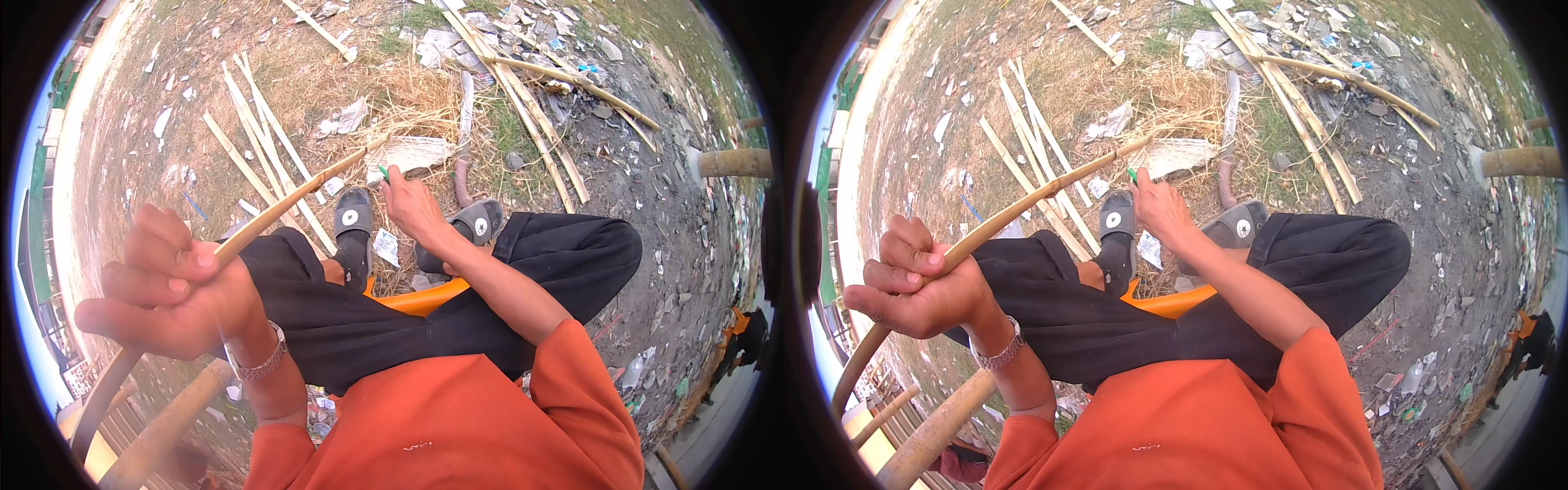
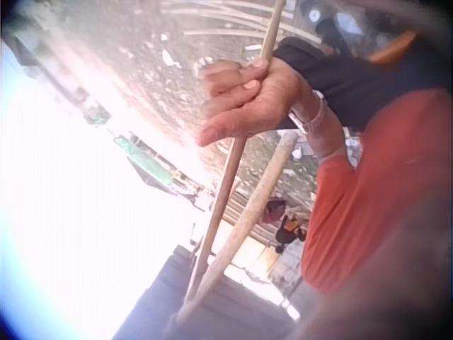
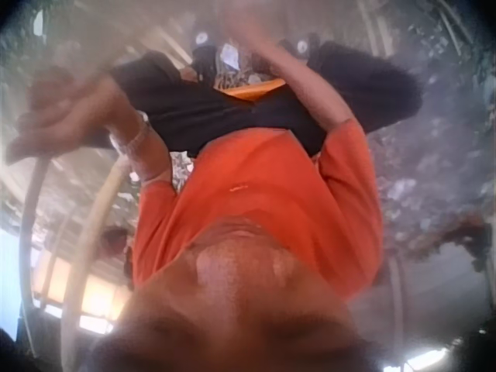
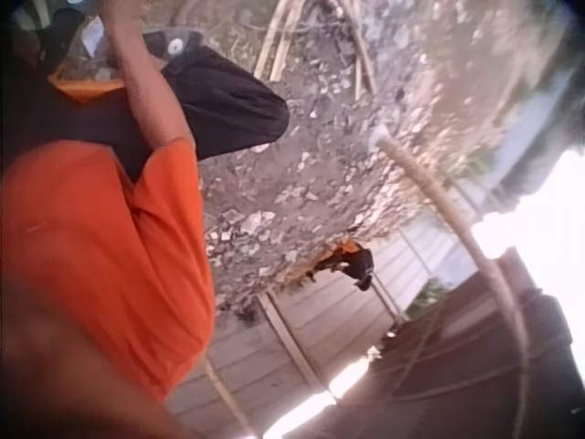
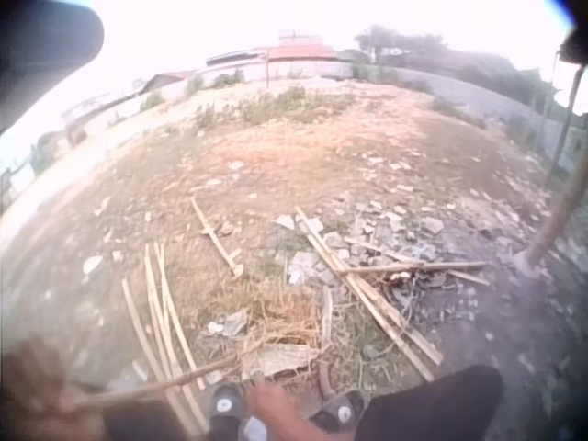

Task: The person sits cross-legged on a small stool outdoors and uses a green utility knife to sharpen the end of a thin bamboo stick. They repeatedly scrape the knife along the stick to create a point, occasionally rotating the stick to work on different sides. A machete is visible on the ground nearby.

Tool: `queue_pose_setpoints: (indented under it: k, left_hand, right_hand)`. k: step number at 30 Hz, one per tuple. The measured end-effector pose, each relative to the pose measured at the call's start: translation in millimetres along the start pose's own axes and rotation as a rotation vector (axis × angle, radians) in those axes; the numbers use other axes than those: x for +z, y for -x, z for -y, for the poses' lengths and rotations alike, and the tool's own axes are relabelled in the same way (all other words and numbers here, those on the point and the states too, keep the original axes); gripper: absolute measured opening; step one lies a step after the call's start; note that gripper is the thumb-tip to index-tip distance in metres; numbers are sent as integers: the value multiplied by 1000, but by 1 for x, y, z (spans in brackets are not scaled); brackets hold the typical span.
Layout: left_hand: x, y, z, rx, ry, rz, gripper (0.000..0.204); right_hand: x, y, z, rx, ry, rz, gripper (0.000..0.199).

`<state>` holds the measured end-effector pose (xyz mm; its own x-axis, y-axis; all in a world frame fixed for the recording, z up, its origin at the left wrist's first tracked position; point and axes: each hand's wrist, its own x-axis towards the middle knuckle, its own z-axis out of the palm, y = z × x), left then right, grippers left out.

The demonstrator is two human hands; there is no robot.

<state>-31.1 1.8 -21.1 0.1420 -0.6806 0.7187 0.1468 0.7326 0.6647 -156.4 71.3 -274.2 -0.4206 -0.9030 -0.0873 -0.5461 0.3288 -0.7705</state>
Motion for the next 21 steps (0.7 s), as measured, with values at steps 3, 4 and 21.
queue_pose_setpoints:
  k: [3,4,21]
  left_hand:
    - [-3,-2,3,-3,-5,3,55]
    - [-4,-3,1,-7,-18,-5,55]
    - [5,-5,1,-46,-20,-57,54]
  right_hand:
    - [-6,-3,4,22,16,28,20]
    - [-9,-3,11,30,39,39,21]
    - [25,-59,-58,11,311,70,17]
